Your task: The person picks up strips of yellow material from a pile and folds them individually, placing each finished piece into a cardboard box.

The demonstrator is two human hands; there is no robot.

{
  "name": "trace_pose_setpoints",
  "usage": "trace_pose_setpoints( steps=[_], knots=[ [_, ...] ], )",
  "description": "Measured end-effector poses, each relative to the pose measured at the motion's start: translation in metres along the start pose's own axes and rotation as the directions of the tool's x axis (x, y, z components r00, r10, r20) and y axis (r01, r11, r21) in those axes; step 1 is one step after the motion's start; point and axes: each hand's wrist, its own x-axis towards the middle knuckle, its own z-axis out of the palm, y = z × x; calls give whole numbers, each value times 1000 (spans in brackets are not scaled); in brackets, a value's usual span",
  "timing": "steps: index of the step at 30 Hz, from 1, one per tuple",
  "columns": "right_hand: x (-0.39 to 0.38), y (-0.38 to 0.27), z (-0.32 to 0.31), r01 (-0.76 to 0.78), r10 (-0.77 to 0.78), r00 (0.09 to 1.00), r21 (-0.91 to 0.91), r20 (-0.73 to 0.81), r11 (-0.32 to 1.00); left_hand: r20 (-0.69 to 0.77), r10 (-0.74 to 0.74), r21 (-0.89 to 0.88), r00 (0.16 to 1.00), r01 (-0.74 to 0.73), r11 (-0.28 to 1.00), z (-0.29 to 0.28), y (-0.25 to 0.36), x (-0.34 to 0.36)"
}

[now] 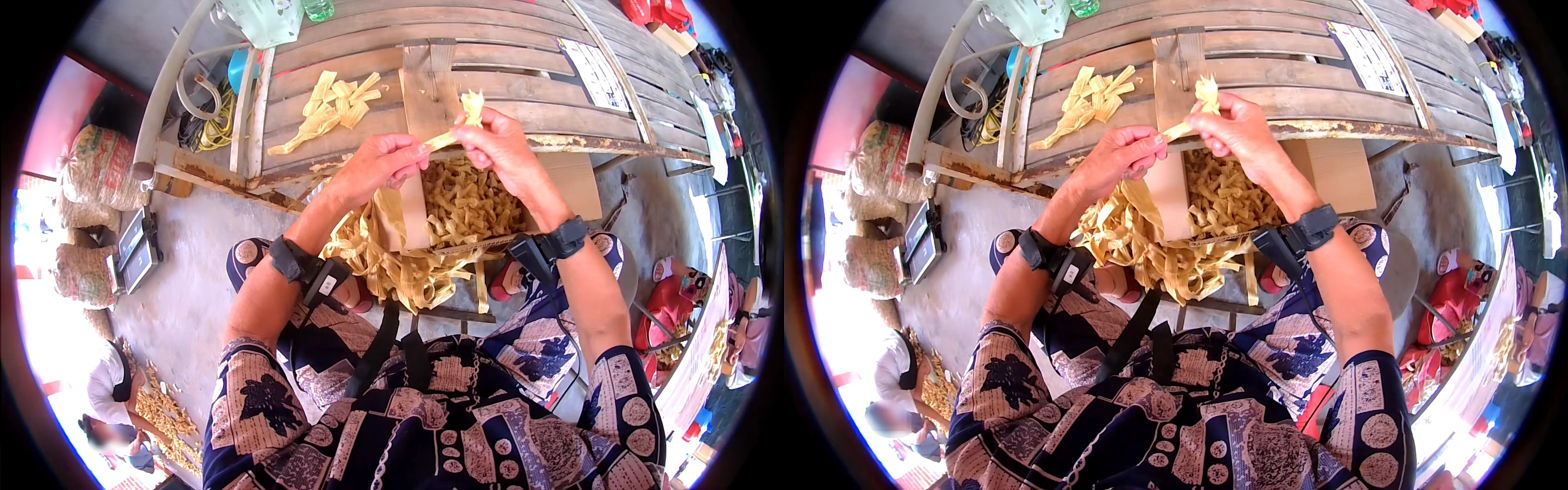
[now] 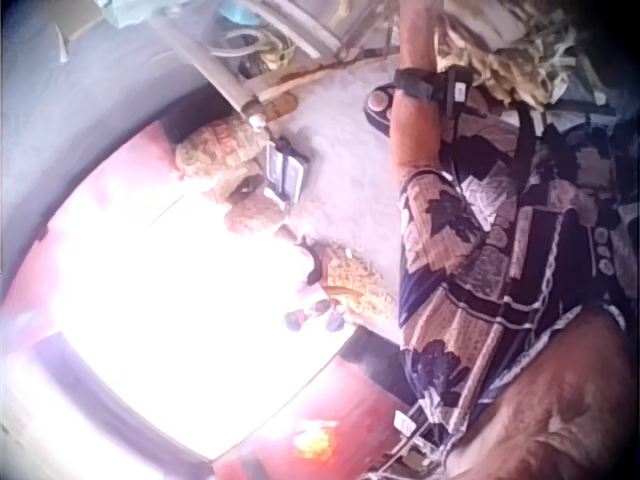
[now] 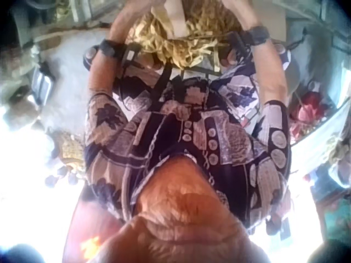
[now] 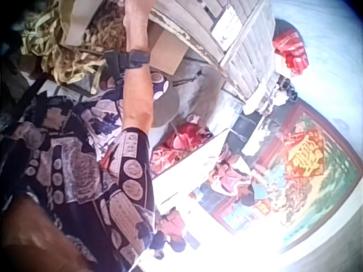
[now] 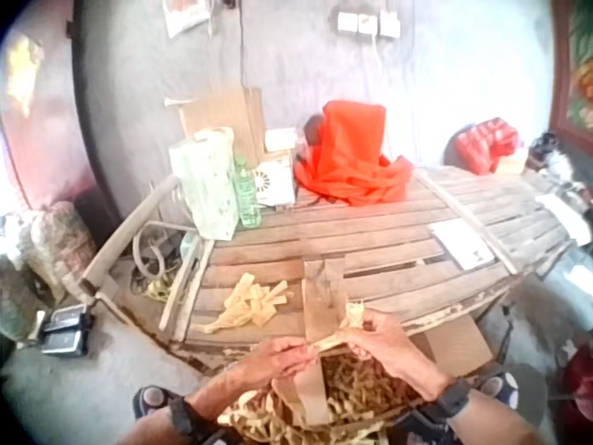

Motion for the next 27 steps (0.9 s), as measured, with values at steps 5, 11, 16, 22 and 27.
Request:
trace_pose_setpoints(
  steps=[5, 11, 16, 22, 27],
  knots=[
    [23, -6, -1, 52, -60, 993, -76, -106, 996, -85, 34, 74, 996, -28, 997, -13, 14, 14],
    [69, -9, -5, 174, -195, 961, -117, -197, 978, -221, 278, 328, 935, -198, 924, -42, 22, 63],
    [97, 6, -16, 187, -217, 945, -141, -244, 972, -288, 322, 340, 902, -218, 915, -51, 14, 92],
    [112, 32, -30, 168, -334, 887, -453, -317, 875, -369, 409, 565, 835, -148, 812, -63, -13, 108],
    [58, -13, -23, 78, -117, 993, -615, -23, 785, -323, 299, 368, 898, -172, 914, -51, 10, 57]
  ],
)
